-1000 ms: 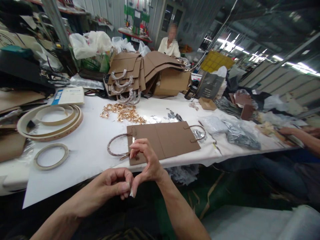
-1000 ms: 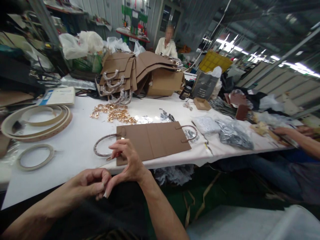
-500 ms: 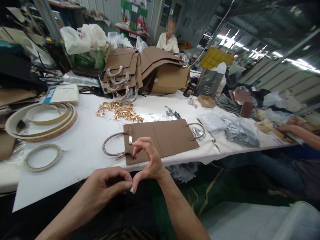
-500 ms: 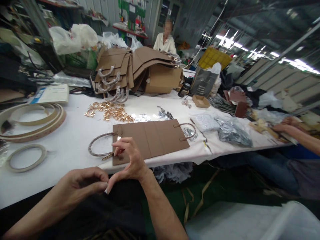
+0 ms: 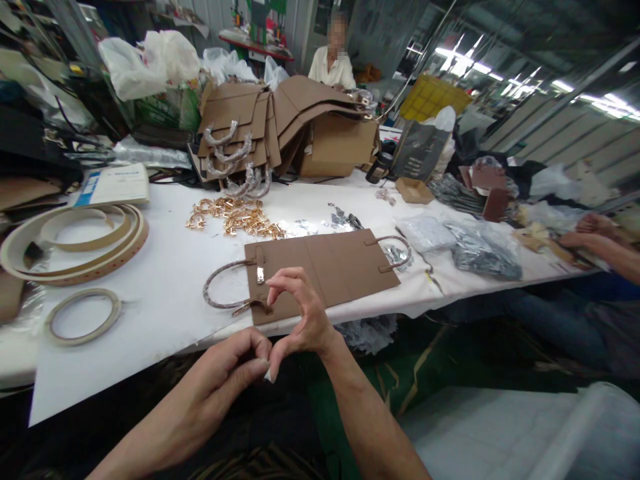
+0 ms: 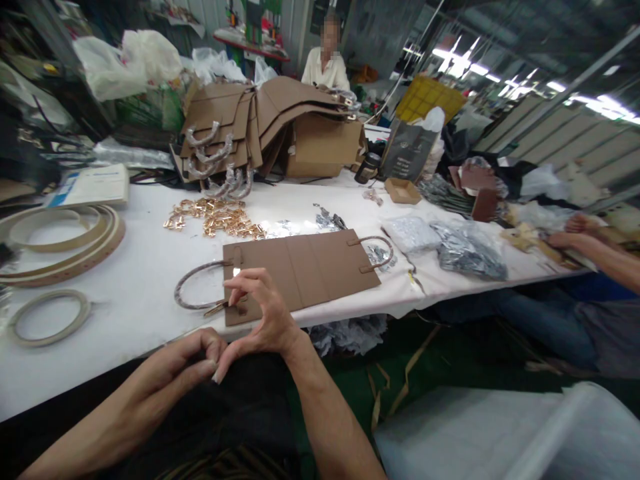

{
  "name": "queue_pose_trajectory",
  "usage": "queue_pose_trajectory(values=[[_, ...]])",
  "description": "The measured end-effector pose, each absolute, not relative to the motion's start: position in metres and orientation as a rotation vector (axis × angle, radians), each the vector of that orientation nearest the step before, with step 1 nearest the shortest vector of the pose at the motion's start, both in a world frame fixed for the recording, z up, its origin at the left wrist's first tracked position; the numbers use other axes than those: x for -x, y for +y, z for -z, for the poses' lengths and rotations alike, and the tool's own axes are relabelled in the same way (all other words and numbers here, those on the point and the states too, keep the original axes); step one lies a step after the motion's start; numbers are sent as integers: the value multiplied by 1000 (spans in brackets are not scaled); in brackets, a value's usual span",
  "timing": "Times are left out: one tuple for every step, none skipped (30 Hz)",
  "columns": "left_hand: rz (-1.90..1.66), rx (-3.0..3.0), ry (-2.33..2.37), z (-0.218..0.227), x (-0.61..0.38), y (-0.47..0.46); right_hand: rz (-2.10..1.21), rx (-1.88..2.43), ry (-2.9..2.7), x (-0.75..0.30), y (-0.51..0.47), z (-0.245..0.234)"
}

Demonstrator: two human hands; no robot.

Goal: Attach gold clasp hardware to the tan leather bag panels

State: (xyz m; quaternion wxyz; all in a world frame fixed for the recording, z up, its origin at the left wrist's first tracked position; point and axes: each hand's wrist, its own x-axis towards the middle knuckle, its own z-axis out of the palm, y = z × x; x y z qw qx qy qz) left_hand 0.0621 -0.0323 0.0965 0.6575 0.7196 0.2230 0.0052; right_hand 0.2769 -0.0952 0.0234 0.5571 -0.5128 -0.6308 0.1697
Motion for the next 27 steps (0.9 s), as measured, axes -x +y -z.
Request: queue_pose_trajectory(values=[[-17,-1606,504,-95,-62,-32,-402,1208,-1483,-277,-95,-23],[-29,-1577,505,-93,-62,-33,-400,1210,-1477,-276,-95,-23],[-40,-1542,510,-90,-62,-33,-395,1216,-1470,-276,-94,-24],[-53,-1505,518,-88,-62,-34,-390,1223,-1464,-276,-94,-25],[-65,-1472,531,-85,-62,-34,-383,1224,-1460,-276,-94,-26],[-75,-1447,546,-83,-62,-35,-376,1219,-1461,-276,-94,-28],[-83,-1435,566,-82,-63,-35,-368,1206,-1465,-277,-94,-30],[-91,-1441,584,-82,-63,-35,-360,1189,-1471,-277,-94,-32],[-94,-1463,599,-82,-63,-35,-354,1171,-1482,-277,-94,-33],[-96,-1495,607,-83,-62,-35,-351,1158,-1492,-277,-94,-34],[-93,-1530,605,-84,-62,-34,-353,1155,-1500,-277,-94,-35],[-85,-1565,596,-85,-61,-34,-361,1160,-1505,-276,-94,-35],[-72,-1592,581,-87,-60,-33,-372,1168,-1506,-276,-93,-35],[-55,-1607,564,-88,-59,-33,-387,1174,-1505,-275,-93,-34],[-36,-1608,550,-89,-58,-33,-402,1175,-1502,-274,-93,-34],[-15,-1596,537,-90,-56,-33,-416,1168,-1496,-274,-92,-33],[2,-1572,526,-91,-55,-34,-429,1155,-1489,-274,-92,-32],[11,-1543,520,-91,-54,-34,-436,1138,-1477,-274,-92,-30],[13,-1517,515,-91,-53,-34,-439,1123,-1462,-274,-93,-29],[3,-1499,515,-90,-51,-35,-436,1109,-1445,-275,-94,-29],[-14,-1490,520,-88,-50,-35,-428,1099,-1430,-276,-96,-28],[-36,-1492,533,-85,-49,-34,-418,1097,-1415,-278,-100,-29],[-62,-1506,557,-82,-48,-33,-409,1102,-1398,-278,-103,-31],[-92,-1531,587,-77,-48,-32,-410,1111,-1377,-278,-108,-33],[-127,-1564,619,-71,-48,-30,-428,1119,-1351,-277,-112,-37],[-168,-1604,648,-64,-50,-27,-466,1128,-1318,-274,-115,-40],[-207,-1651,667,-56,-54,-24,-517,1138,-1281,-270,-118,-44]])
